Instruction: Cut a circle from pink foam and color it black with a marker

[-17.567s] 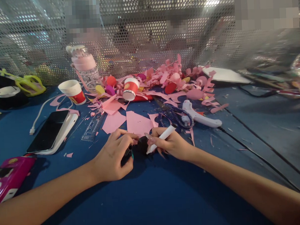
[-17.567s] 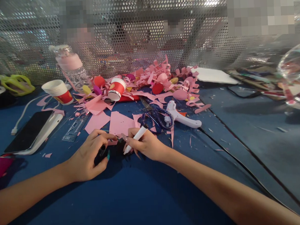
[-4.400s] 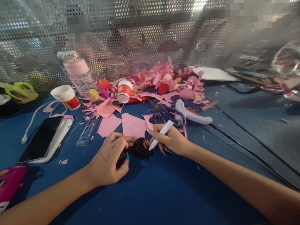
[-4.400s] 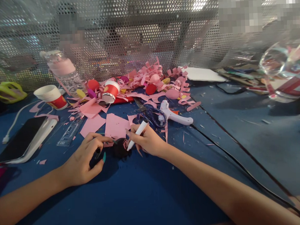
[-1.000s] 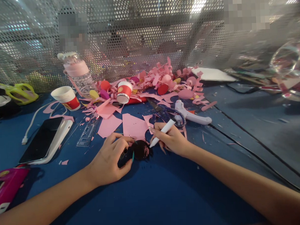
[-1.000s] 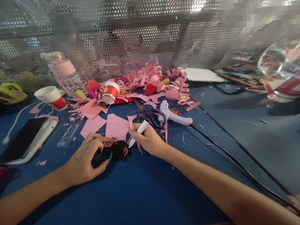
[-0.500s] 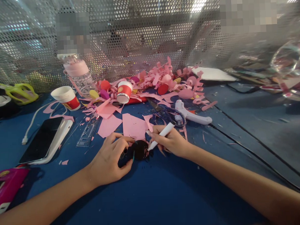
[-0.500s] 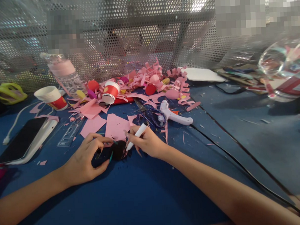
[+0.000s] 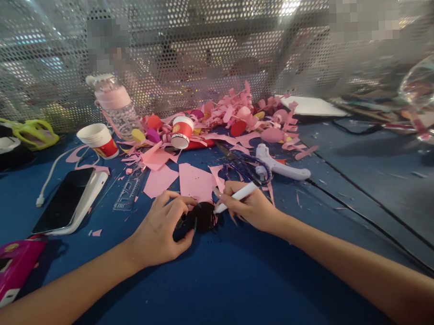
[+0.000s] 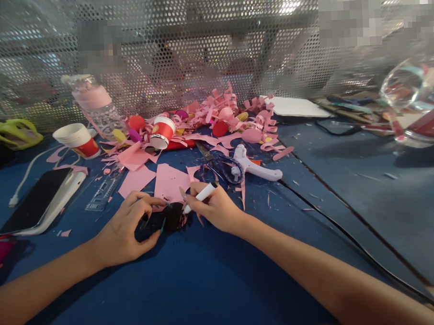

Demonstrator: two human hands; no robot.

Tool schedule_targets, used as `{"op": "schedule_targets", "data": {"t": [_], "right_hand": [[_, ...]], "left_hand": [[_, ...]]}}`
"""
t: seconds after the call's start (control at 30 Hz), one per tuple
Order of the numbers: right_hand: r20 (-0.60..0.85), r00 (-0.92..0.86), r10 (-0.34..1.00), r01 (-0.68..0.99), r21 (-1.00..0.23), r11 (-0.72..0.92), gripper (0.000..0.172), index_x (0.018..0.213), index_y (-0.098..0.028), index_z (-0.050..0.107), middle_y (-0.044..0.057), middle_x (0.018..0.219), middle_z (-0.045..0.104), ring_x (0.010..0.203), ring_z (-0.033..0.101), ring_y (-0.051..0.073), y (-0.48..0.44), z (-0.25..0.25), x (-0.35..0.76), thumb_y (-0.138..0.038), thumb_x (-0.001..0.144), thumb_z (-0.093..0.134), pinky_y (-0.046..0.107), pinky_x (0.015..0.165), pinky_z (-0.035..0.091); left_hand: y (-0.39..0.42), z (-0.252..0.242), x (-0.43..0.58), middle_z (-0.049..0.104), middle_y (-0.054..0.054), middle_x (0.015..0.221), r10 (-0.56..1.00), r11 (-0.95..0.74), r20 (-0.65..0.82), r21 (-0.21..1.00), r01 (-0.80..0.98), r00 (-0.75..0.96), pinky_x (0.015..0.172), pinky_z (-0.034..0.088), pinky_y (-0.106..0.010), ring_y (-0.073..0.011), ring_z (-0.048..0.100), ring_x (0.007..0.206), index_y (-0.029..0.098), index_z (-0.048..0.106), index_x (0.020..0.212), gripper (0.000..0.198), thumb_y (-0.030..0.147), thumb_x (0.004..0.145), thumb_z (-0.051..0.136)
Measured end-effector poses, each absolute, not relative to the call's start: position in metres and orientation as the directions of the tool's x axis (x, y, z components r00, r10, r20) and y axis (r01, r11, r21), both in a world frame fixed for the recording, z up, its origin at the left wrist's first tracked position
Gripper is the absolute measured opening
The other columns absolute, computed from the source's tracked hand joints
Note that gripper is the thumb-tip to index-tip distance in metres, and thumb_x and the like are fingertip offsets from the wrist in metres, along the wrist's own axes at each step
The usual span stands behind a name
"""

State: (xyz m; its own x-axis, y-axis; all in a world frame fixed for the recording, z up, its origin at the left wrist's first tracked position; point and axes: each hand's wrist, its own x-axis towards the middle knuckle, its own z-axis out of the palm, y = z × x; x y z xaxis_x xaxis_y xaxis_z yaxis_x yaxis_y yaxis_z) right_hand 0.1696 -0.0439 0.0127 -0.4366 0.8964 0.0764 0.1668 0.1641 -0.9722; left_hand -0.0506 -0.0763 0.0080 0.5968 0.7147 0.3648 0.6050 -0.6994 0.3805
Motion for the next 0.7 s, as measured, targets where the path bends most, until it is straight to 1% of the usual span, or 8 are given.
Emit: {"op": "schedule_targets", "data": {"t": [0.07,0.17,0.3,0.4,0.53,0.63,0.7], "right_hand": [[0.074,-0.424,0.903,0.179,-0.97,0.163,0.039,0.058,-0.02,0.038,-0.007,0.043,0.044,0.031,0.038,0.004,-0.0445,0.0133,0.1692,-0.047,0.079,0.056,0.017,0.031,0.026],[0.021,-0.502,0.864,0.178,-0.976,0.127,0.041,0.057,-0.02,0.037,-0.006,0.043,0.046,0.031,0.04,0.005,-0.0449,0.0127,0.1686,-0.05,0.079,0.055,0.017,0.03,0.027],[0.052,-0.427,0.903,0.188,-0.971,0.145,0.039,0.06,-0.02,0.039,-0.006,0.043,0.047,0.032,0.041,0.005,-0.0463,0.0116,0.168,-0.05,0.08,0.054,0.017,0.031,0.029],[0.015,-0.504,0.863,0.183,-0.975,0.123,0.04,0.058,-0.02,0.038,-0.005,0.043,0.048,0.03,0.038,0.005,-0.0483,0.012,0.168,-0.05,0.08,0.054,0.018,0.029,0.027],[0.068,-0.473,0.878,0.179,-0.969,0.171,0.039,0.057,-0.021,0.037,-0.006,0.043,0.045,0.031,0.038,0.005,-0.0493,0.0127,0.1686,-0.047,0.08,0.054,0.018,0.03,0.029],[0.042,-0.516,0.856,0.175,-0.973,0.153,0.039,0.056,-0.021,0.036,-0.006,0.042,0.045,0.031,0.039,0.005,-0.0493,0.0129,0.1689,-0.047,0.08,0.053,0.017,0.029,0.028],[0.045,-0.492,0.869,0.166,-0.976,0.145,0.039,0.057,-0.021,0.036,-0.006,0.043,0.045,0.031,0.039,0.005,-0.0494,0.0128,0.1684,-0.046,0.081,0.053,0.017,0.029,0.028]], "left_hand": [[-0.0763,0.0082,-0.0505,0.057,-0.009,0.106,0.715,-0.699,0.364,0.378,0.607,0.597,0.083,0.045,-0.04,-0.0226,0.045,0.1,0.021,0.035,0.084,0.027,0.012,0.072,0.058],[-0.0759,0.0086,-0.0502,0.058,-0.009,0.106,0.715,-0.699,0.368,0.374,0.61,0.594,0.083,0.045,-0.041,-0.0226,0.045,0.099,0.021,0.036,0.085,0.027,0.012,0.072,0.058],[-0.0753,0.0085,-0.0499,0.059,-0.008,0.105,0.724,-0.69,0.362,0.385,0.613,0.587,0.083,0.045,-0.041,-0.0224,0.046,0.098,0.021,0.036,0.084,0.026,0.012,0.072,0.057],[-0.0751,0.0082,-0.0504,0.059,-0.008,0.107,0.72,-0.694,0.369,0.392,0.604,0.588,0.084,0.044,-0.042,-0.0228,0.046,0.099,0.021,0.037,0.085,0.028,0.011,0.071,0.058],[-0.0751,0.0084,-0.051,0.058,-0.007,0.108,0.718,-0.696,0.371,0.4,0.597,0.588,0.085,0.044,-0.042,-0.0235,0.046,0.101,0.021,0.038,0.086,0.027,0.012,0.071,0.058],[-0.0748,0.0088,-0.0512,0.058,-0.007,0.109,0.72,-0.693,0.37,0.403,0.598,0.587,0.085,0.044,-0.042,-0.0238,0.046,0.102,0.021,0.038,0.087,0.027,0.012,0.071,0.058],[-0.0746,0.0087,-0.0514,0.058,-0.007,0.109,0.719,-0.694,0.372,0.403,0.596,0.586,0.084,0.044,-0.042,-0.0237,0.046,0.101,0.021,0.038,0.087,0.027,0.011,0.071,0.058]]}}
